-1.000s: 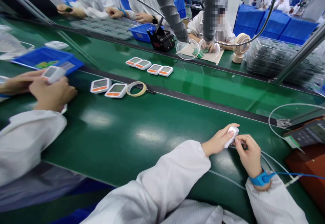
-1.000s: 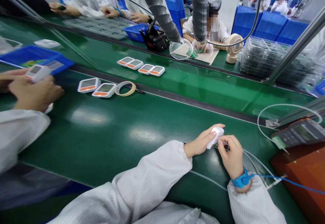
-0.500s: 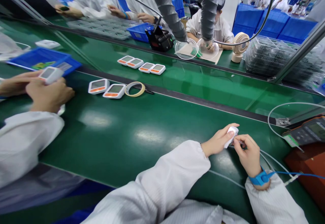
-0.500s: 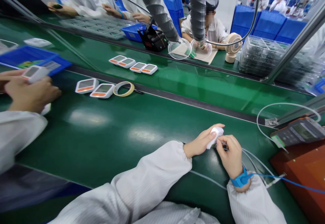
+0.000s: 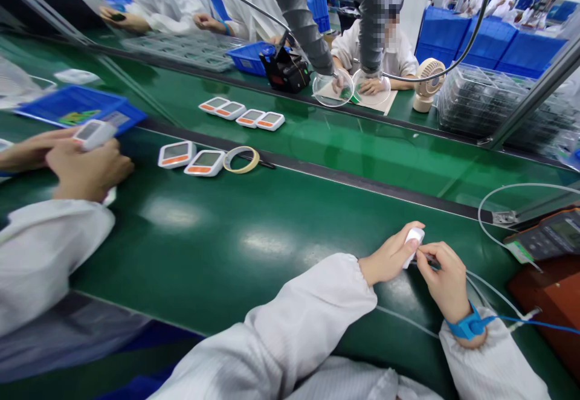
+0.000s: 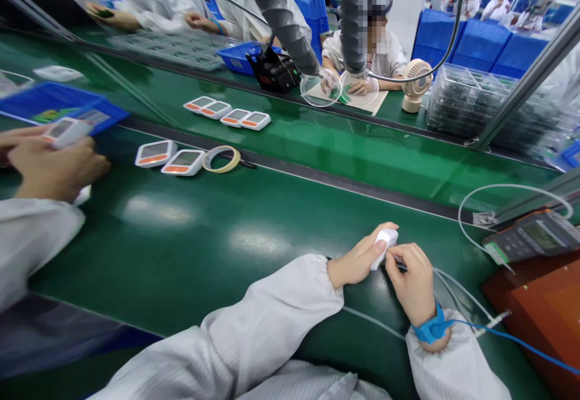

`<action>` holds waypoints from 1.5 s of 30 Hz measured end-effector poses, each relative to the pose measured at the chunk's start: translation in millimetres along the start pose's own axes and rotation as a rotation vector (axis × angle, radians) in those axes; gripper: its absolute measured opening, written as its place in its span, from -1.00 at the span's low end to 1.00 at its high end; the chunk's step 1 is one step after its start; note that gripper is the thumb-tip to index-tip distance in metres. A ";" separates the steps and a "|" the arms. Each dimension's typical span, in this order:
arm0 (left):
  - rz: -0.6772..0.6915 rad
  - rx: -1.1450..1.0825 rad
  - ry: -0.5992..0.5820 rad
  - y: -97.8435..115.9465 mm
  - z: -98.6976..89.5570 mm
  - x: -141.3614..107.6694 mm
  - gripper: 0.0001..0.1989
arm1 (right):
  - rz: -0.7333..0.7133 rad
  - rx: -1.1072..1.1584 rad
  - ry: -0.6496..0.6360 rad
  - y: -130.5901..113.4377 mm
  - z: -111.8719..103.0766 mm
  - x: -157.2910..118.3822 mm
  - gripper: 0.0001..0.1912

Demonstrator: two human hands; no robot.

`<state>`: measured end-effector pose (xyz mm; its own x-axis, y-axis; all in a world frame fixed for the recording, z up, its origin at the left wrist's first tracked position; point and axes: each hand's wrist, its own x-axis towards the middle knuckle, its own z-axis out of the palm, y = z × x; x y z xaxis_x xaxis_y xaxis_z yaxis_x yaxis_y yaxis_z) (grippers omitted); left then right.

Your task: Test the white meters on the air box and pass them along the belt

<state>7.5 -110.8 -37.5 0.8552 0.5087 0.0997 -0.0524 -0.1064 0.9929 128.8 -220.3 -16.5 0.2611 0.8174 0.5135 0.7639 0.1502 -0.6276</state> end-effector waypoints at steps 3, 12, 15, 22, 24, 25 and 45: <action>-0.005 -0.092 0.023 -0.6 -0.3 0.5 -0.34 | -0.038 -0.030 -0.002 0.9 -0.7 1.4 -0.89; -0.109 -0.609 0.261 -3.8 -2.5 14.4 -0.08 | -0.118 -0.130 0.136 5.9 2.0 -4.4 -0.72; -0.147 -0.492 0.340 -7.0 -2.6 17.8 -0.06 | 0.082 -0.022 -0.108 8.0 10.2 -10.7 -0.35; -0.169 -0.337 -0.012 -7.1 -6.8 10.7 -0.19 | 0.432 0.106 -0.081 18.9 13.8 -10.6 -0.30; -0.180 -0.346 -0.099 -8.1 -7.2 9.2 -0.07 | 0.476 0.170 -0.067 22.8 12.1 -9.9 -0.33; -0.177 -0.349 -0.117 -8.7 -7.1 8.9 -0.04 | 0.489 0.194 -0.072 24.4 11.6 -9.8 -0.33; -0.187 -0.490 -0.118 -4.7 -6.3 12.0 -0.07 | 0.513 0.296 -0.100 21.8 11.0 -4.2 -0.37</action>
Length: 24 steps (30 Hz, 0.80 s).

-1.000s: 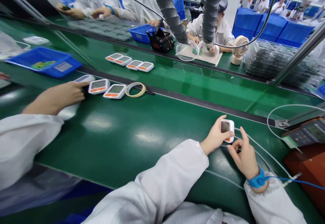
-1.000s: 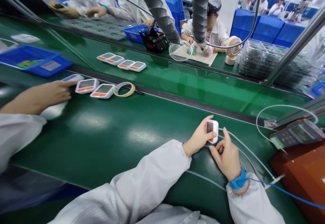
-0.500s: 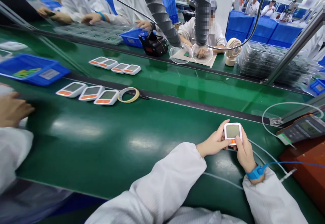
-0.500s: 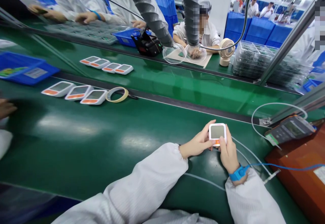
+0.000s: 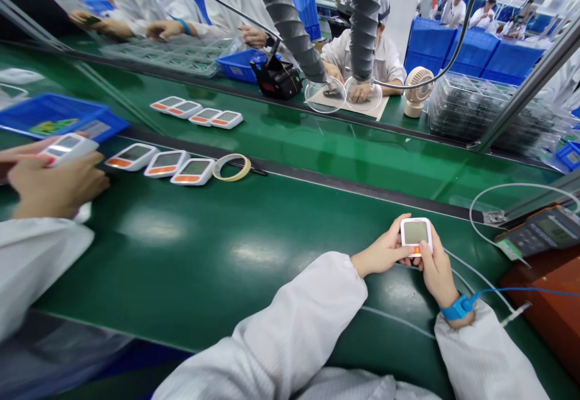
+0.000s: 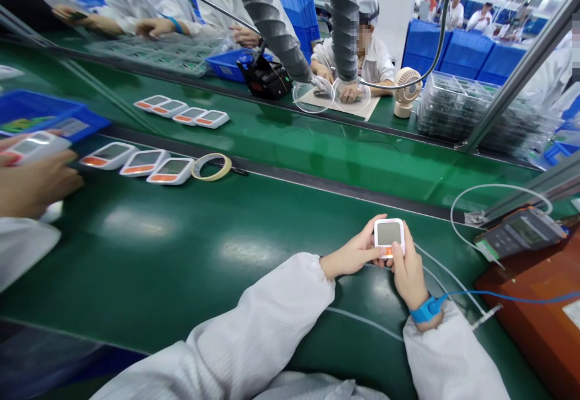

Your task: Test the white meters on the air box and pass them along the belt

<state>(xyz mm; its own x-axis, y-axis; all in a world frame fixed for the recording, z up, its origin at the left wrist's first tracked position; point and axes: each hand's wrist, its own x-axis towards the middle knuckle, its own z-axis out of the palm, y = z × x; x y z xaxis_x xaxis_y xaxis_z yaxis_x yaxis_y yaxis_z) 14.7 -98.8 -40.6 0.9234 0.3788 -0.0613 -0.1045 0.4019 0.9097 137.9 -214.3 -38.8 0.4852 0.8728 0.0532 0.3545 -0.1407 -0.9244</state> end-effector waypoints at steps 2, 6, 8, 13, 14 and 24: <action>0.002 -0.004 -0.001 0.5 0.3 -0.3 -0.09 | -0.001 -0.007 0.000 0.2 -0.2 -0.1 -0.38; -0.001 0.000 0.002 0.4 0.0 -0.4 -0.09 | -0.012 -0.008 0.004 0.8 -0.4 0.2 -0.38; 0.000 0.008 0.003 -0.2 -0.6 -0.2 -0.09 | -0.013 -0.006 0.003 1.2 -0.4 0.5 -0.38; -0.002 0.022 0.003 -1.5 -2.2 0.5 -0.10 | -0.010 -0.023 0.011 1.8 -0.3 0.8 -0.37; -0.001 0.023 0.003 -1.6 -2.3 0.5 -0.10 | -0.010 -0.026 0.012 1.7 -0.3 0.8 -0.36; 0.008 0.017 -0.003 -4.0 -2.9 0.9 -0.11 | -0.006 -0.026 0.015 0.0 -0.2 0.9 -0.37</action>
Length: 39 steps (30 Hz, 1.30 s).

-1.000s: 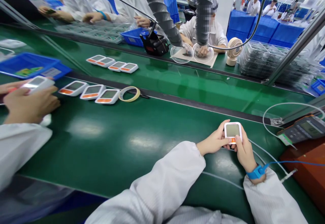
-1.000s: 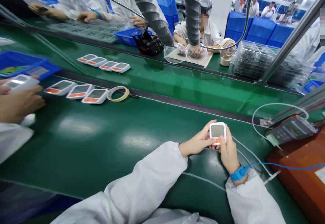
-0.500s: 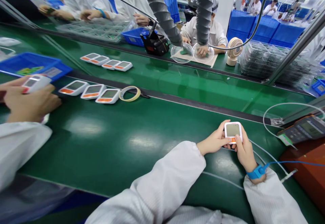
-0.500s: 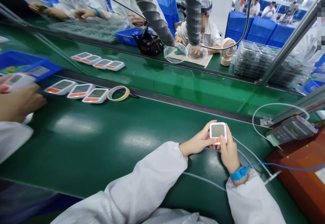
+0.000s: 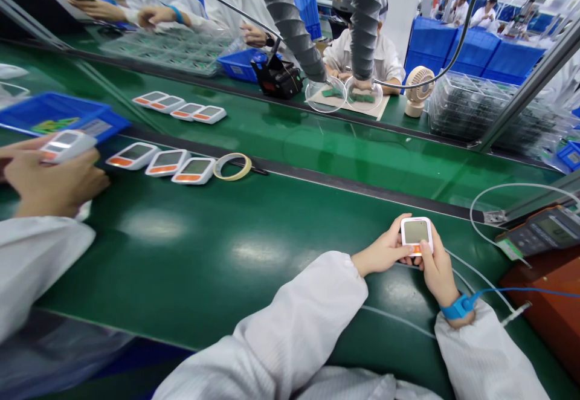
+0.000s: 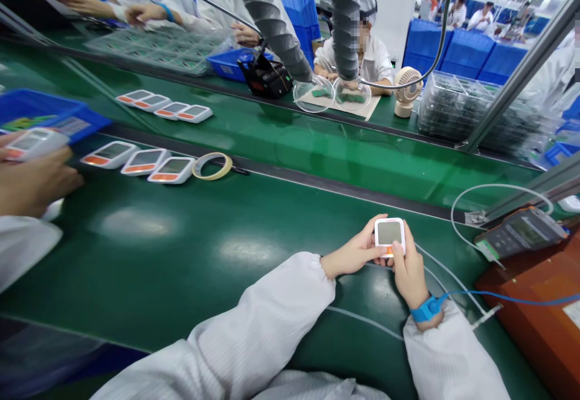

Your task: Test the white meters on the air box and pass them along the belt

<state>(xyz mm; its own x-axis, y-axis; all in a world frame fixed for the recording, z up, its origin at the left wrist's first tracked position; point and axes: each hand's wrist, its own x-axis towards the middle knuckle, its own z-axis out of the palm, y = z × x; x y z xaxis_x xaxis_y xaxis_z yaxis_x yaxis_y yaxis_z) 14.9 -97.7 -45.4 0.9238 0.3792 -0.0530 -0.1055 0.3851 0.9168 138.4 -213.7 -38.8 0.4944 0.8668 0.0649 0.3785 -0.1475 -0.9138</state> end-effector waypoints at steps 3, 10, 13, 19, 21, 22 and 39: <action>0.004 0.002 -0.001 -1.4 -0.9 0.2 -0.13 | -0.006 -0.006 0.002 -0.3 -0.2 0.0 -0.37; -0.001 -0.009 0.010 -0.8 -0.2 0.4 -0.12 | -0.004 -0.021 0.007 0.6 -0.6 0.0 -0.37; -0.003 -0.009 0.012 -0.7 0.0 0.3 -0.12 | -0.006 -0.020 0.005 1.1 -0.5 0.1 -0.37; 0.001 -0.003 0.007 -1.3 -0.6 0.3 -0.14 | -0.011 -0.026 0.004 1.6 -0.8 0.1 -0.38; -0.003 -0.003 0.009 -1.2 -0.6 0.2 -0.13 | -0.009 -0.025 0.003 1.8 -0.7 0.1 -0.37; -0.005 -0.005 0.010 -1.1 -0.5 0.2 -0.13 | -0.008 -0.023 0.004 1.9 -0.7 0.1 -0.37; -0.012 0.002 0.006 2.0 0.7 -0.2 -0.08 | 0.016 0.008 -0.003 0.0 -0.3 -0.6 -0.37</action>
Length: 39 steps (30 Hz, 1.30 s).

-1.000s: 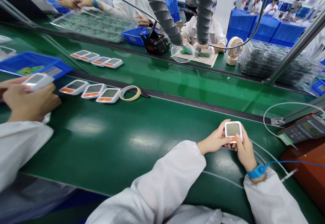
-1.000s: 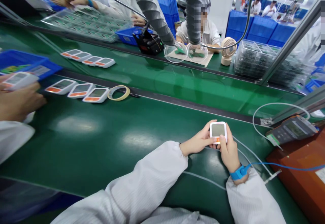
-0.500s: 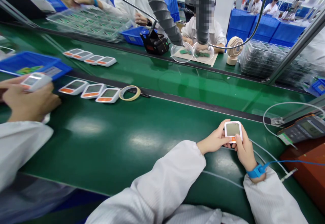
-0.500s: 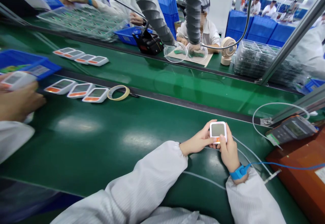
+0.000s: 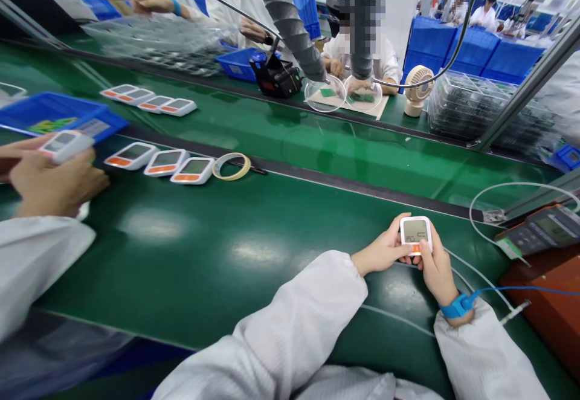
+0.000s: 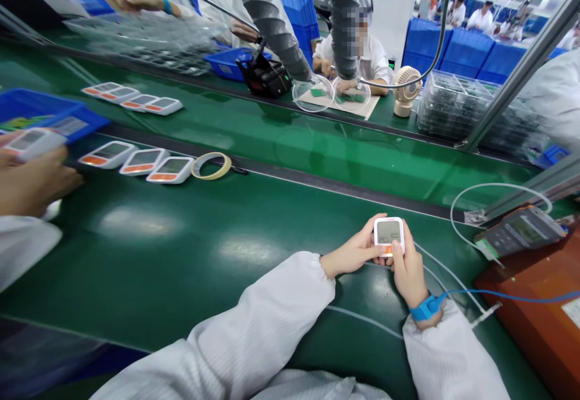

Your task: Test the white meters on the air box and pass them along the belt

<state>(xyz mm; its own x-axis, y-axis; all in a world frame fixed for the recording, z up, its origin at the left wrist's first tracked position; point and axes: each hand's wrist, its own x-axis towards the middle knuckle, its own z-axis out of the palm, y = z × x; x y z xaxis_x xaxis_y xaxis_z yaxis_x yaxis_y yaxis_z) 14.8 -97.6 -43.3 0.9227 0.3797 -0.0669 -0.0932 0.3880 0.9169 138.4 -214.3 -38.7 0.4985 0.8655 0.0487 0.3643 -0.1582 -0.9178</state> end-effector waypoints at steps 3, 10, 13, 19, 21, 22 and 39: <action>0.006 -0.008 -0.010 -0.9 -0.6 0.0 -0.09 | -0.005 0.015 0.001 -0.7 0.5 -0.5 -0.36; 0.001 -0.014 0.008 -1.8 -0.6 0.3 -0.10 | -0.020 -0.032 0.004 1.0 0.5 -0.2 -0.39; -0.007 0.003 0.027 -0.4 -0.4 -0.2 -0.10 | -0.088 -0.098 0.050 2.4 0.3 0.8 -0.41; -0.022 0.053 0.011 -1.8 -1.7 0.5 -0.04 | -0.188 -0.278 0.120 6.5 -11.3 6.9 -0.40; -0.020 0.067 0.026 -2.9 -2.0 1.3 -0.06 | -0.297 -0.377 0.127 10.3 -21.4 12.7 -0.45; -0.022 0.082 0.034 -3.3 -2.0 1.7 -0.09 | -0.352 -0.433 0.132 13.0 -27.6 16.3 -0.49; -0.034 0.317 0.049 -2.8 0.2 2.2 -0.57 | -0.277 -0.925 0.482 31.9 -65.4 30.0 -0.54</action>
<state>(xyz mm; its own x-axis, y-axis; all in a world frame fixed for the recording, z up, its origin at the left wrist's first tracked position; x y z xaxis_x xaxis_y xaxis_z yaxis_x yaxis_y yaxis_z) 17.2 -97.9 -46.0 0.9035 0.4139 -0.1113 0.0655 0.1233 0.9902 216.4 -224.4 -40.8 0.4907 0.6803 0.5444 0.8645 -0.4582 -0.2066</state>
